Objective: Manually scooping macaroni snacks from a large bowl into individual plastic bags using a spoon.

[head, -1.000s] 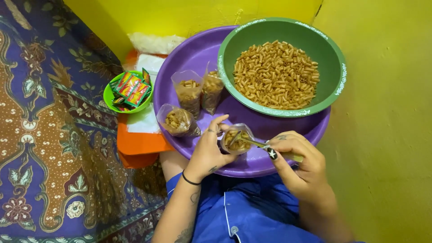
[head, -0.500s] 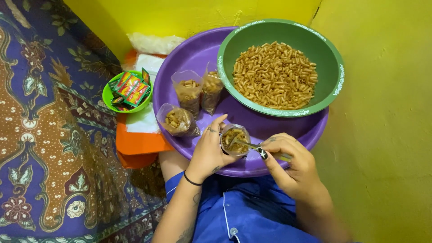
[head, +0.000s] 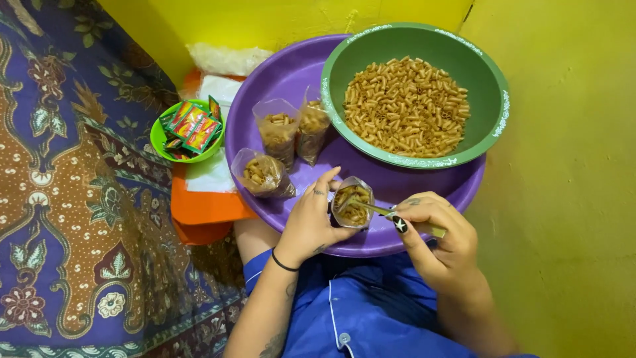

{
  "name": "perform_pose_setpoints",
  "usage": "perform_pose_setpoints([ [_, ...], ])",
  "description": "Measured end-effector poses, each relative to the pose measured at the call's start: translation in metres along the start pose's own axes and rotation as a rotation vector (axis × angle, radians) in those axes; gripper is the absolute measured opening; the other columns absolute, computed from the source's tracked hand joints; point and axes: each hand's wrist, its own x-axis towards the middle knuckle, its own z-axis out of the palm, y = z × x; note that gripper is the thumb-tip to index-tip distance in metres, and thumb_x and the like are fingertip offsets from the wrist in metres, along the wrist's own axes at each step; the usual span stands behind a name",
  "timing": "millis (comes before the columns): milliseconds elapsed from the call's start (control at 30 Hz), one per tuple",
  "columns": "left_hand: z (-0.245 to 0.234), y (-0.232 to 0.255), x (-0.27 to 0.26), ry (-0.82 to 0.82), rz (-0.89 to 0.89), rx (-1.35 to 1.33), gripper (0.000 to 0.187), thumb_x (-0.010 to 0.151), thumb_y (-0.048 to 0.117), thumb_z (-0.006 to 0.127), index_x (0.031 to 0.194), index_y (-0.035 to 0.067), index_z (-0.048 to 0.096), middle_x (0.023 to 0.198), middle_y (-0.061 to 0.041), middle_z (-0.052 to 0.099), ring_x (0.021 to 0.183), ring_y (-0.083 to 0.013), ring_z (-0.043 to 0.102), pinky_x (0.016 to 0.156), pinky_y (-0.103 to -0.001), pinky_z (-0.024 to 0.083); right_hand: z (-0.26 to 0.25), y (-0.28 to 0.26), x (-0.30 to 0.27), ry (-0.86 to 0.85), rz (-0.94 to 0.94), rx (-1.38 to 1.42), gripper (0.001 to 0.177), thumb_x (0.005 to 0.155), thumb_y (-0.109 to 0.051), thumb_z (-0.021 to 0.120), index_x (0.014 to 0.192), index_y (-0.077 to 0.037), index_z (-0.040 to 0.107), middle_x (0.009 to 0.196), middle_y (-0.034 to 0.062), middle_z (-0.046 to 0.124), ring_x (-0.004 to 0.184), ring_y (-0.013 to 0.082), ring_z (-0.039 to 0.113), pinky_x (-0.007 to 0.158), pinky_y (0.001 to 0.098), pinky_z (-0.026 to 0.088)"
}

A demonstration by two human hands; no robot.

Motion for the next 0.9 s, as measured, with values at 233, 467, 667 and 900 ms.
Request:
perform_pose_setpoints([
  [233, -0.005, 0.007, 0.000, -0.028, -0.004, -0.009, 0.100, 0.059, 0.021, 0.085, 0.147, 0.005, 0.040, 0.122, -0.016, 0.067, 0.108, -0.0304, 0.067, 0.092, -0.035, 0.052, 0.001, -0.001, 0.000, -0.025, 0.027, 0.010, 0.012, 0.087, 0.000, 0.067, 0.099, 0.001, 0.071, 0.098, 0.0147, 0.070, 0.086, 0.0192, 0.065, 0.067, 0.0225, 0.050],
  [467, -0.009, 0.010, 0.005, -0.147, -0.116, -0.025, 0.106, 0.062, 0.032, 0.091, 0.150, 0.005, 0.038, 0.121, -0.022, 0.068, 0.125, -0.0439, 0.057, 0.105, -0.057, 0.042, 0.006, 0.016, 0.005, 0.029, -0.185, -0.015, 0.014, 0.096, -0.007, 0.065, 0.092, 0.001, 0.075, 0.080, 0.0126, 0.071, 0.075, 0.0339, 0.070, 0.074, 0.0425, 0.058],
  [667, -0.009, 0.008, 0.005, -0.169, -0.115, -0.017, 0.104, 0.063, 0.029, 0.090, 0.150, 0.005, 0.038, 0.121, -0.021, 0.069, 0.125, -0.0426, 0.056, 0.105, -0.057, 0.042, 0.006, 0.021, 0.004, 0.036, -0.175, 0.021, 0.016, 0.097, -0.009, 0.064, 0.092, 0.002, 0.074, 0.079, 0.0128, 0.071, 0.075, 0.0333, 0.070, 0.074, 0.0421, 0.057],
  [900, -0.008, 0.005, 0.005, -0.149, -0.090, -0.001, 0.097, 0.066, 0.028, 0.088, 0.148, 0.005, 0.042, 0.115, -0.020, 0.071, 0.121, -0.0410, 0.060, 0.103, -0.055, 0.045, 0.005, 0.020, 0.006, 0.070, -0.195, 0.042, 0.019, 0.099, -0.011, 0.062, 0.093, 0.003, 0.073, 0.080, 0.0148, 0.070, 0.076, 0.0342, 0.069, 0.076, 0.0437, 0.057],
])
